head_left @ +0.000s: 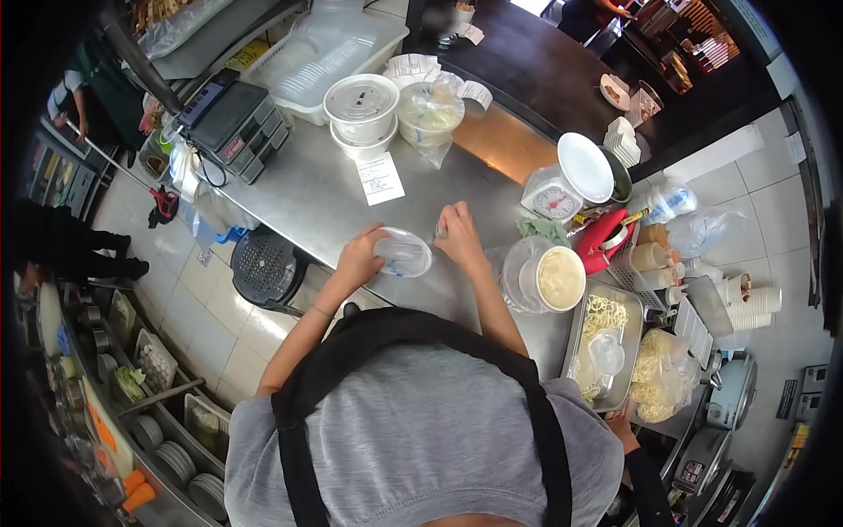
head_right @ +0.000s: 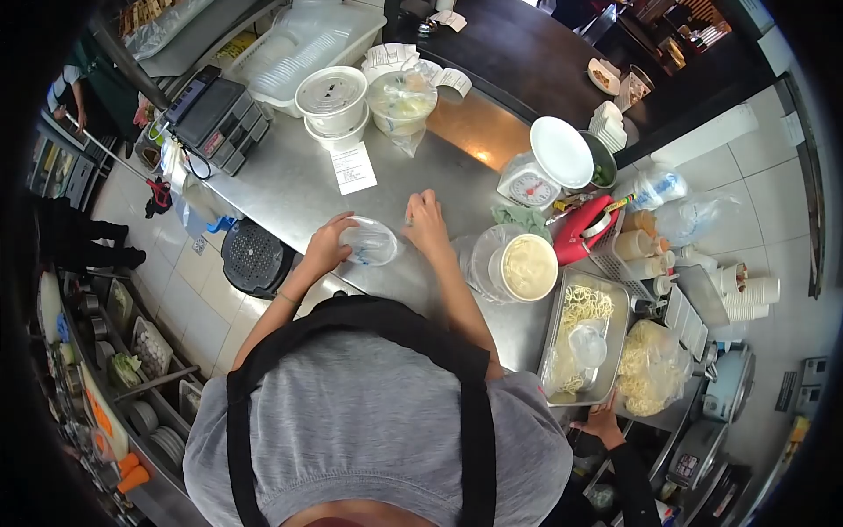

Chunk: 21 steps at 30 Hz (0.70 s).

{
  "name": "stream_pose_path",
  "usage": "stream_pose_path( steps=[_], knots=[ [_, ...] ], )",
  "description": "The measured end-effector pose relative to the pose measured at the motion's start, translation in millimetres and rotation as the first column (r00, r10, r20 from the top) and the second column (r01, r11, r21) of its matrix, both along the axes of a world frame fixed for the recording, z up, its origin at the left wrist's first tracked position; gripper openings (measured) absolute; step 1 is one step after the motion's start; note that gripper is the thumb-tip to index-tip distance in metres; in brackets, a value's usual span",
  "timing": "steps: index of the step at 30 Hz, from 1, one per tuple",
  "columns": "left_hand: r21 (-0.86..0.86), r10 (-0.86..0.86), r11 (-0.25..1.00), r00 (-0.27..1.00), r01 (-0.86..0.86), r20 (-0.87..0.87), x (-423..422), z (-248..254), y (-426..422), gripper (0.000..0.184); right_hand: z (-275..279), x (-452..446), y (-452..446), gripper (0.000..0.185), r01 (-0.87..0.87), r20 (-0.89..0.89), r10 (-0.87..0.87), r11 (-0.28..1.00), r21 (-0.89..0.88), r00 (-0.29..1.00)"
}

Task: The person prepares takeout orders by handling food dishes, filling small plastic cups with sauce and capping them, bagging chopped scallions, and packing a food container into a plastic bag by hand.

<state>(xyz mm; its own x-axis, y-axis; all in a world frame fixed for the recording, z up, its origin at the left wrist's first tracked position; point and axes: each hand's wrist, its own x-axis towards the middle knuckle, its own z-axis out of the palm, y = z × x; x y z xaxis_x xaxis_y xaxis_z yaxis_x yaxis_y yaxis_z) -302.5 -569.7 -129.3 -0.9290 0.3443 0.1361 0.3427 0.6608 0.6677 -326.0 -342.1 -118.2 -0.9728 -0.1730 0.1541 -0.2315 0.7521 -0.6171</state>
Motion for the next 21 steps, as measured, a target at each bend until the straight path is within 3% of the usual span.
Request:
stream_pose_path(
  steps=[2,5,8,11,12,15,18,21],
  knots=[
    [-0.01,-0.045,0.999,0.999,0.045,0.003,-5,-8,7,0.045,24,1,-5,0.035,-0.013,-0.059,0.007,0.995,-0.103,0.998],
    [0.008,-0.08,0.997,0.974,0.08,0.212,-9,3,21,0.05,69,14,-17,0.035,-0.161,-0.009,0.165,0.947,-0.278,0.986],
    [0.163,-0.129,0.984,0.905,0.067,0.406,-16,14,31,0.055,55,27,-31,0.035,-0.273,-0.038,0.27,0.953,-0.131,0.962],
    [0.158,-0.181,0.976,0.965,0.152,0.192,-20,-19,29,0.062,6,31,-34,0.035,-0.222,0.049,0.221,0.975,0.007,0.974],
    [0.192,-0.194,0.97,0.954,0.151,0.229,-19,-17,29,0.063,6,31,-35,0.034,-0.212,0.078,0.209,0.977,0.031,0.975],
    [0.261,-0.223,0.956,0.915,0.137,0.337,-17,-7,28,0.067,15,42,-32,0.026,-0.232,-0.154,0.254,0.962,0.148,0.955],
    [0.301,-0.256,0.945,0.867,0.13,0.428,-14,11,25,0.067,36,49,-29,0.015,-0.159,-0.226,0.198,0.97,0.182,0.954],
    [0.456,-0.391,0.871,0.822,0.185,0.413,-13,23,22,0.065,18,43,-21,0.015,-0.119,-0.154,0.145,0.979,0.163,0.977]
  ],
)
